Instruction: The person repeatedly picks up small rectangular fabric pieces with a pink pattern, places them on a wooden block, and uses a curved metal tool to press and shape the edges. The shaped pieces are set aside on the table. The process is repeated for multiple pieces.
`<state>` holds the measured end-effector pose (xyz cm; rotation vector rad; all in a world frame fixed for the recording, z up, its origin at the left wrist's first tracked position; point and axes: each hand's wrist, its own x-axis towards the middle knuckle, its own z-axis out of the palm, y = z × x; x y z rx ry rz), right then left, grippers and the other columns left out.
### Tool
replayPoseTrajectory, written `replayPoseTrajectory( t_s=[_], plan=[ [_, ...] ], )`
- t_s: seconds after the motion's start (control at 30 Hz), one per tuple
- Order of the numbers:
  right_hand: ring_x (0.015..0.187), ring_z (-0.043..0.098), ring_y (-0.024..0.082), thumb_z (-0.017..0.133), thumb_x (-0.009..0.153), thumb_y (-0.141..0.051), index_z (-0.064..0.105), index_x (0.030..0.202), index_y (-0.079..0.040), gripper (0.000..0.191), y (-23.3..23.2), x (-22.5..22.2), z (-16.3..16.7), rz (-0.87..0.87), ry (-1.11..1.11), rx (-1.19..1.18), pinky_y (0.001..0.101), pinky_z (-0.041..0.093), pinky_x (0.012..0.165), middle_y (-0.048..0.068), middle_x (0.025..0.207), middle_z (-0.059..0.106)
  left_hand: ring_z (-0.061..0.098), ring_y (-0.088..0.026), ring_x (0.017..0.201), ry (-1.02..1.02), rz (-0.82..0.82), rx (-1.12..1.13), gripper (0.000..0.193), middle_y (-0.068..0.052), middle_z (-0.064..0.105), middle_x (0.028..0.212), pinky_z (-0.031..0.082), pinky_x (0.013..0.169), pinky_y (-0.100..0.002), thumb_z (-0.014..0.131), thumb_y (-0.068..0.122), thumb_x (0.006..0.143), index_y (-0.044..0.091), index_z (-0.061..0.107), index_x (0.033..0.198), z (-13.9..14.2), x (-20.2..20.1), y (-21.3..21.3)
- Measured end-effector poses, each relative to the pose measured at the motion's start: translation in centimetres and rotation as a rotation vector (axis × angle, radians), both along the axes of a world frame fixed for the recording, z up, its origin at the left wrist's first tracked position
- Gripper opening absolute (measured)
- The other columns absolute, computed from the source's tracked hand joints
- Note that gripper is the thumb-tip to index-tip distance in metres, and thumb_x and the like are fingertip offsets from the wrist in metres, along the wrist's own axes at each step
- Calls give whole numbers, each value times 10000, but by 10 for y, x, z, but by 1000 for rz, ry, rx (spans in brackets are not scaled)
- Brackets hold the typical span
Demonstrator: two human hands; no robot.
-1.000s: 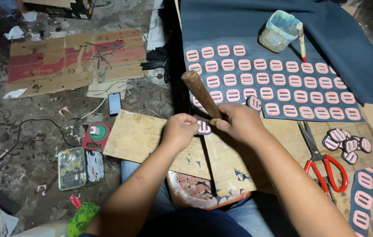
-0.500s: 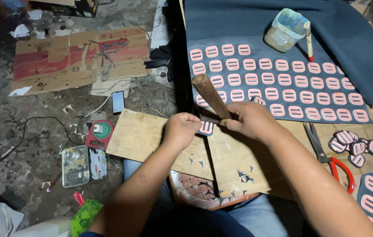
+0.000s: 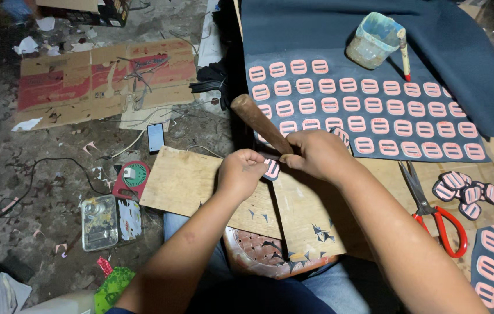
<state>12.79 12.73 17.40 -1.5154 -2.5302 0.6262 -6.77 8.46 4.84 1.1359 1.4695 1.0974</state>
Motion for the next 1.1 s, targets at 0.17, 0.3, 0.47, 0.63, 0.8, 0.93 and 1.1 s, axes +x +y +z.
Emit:
replayPoseTrajectory(
  t_s=[0.17, 0.3, 0.47, 0.63, 0.8, 0.93, 1.1],
  plan=[
    [830, 687, 373, 788, 789, -373, 735, 978, -175, 279, 4, 0, 7, 46, -116, -10, 494, 521, 716, 134, 842, 731, 697, -100, 728, 25, 21, 4, 124, -54, 767, 828, 556, 680, -257, 780, 87, 801, 10, 718, 876, -9, 0, 1],
    [833, 686, 385, 786, 800, -365, 724, 980, -147, 290, 4, -2, 10, 80, -72, 48, 500, 521, 706, 140, 856, 728, 680, -92, 730, -48, 59, 3, 161, -34, 735, 825, 557, 675, -261, 796, 85, 790, 22, 705, 907, -8, 1, 1],
    [830, 690, 371, 803, 785, -372, 729, 965, -141, 302, 4, -6, 14, 43, 0, 76, 490, 522, 705, 135, 858, 730, 666, -106, 679, 66, 17, -46, 128, -47, 739, 779, 533, 618, -275, 768, 97, 809, 14, 703, 881, 12, 4, -4],
    [795, 702, 330, 799, 778, -361, 751, 957, -175, 263, 9, -9, 20, 20, -94, -78, 467, 527, 709, 100, 831, 742, 695, -97, 692, 102, 33, 33, 114, -61, 765, 792, 542, 631, -267, 757, 97, 812, 10, 710, 868, 20, 5, -10],
    [810, 689, 356, 800, 768, -337, 753, 999, -193, 277, 11, -7, 24, 90, -120, -38, 473, 526, 712, 116, 843, 732, 691, -110, 703, 15, 48, 55, 133, -76, 772, 803, 541, 643, -280, 752, 104, 813, 1, 697, 878, 12, 6, -10],
    [825, 694, 365, 793, 784, -351, 748, 1006, -184, 281, 9, -6, 23, 78, -128, -4, 480, 529, 724, 131, 848, 732, 697, -117, 717, 58, 42, 29, 153, -79, 757, 811, 556, 660, -280, 768, 108, 810, 14, 690, 902, 14, 4, -7],
    [824, 686, 379, 793, 788, -346, 723, 955, -126, 285, 5, -7, 20, 85, -62, 23, 491, 527, 714, 144, 846, 722, 712, -133, 696, 219, 23, 25, 106, -85, 767, 794, 550, 659, -286, 739, 115, 835, 22, 708, 877, 22, 7, -10]
  ],
)
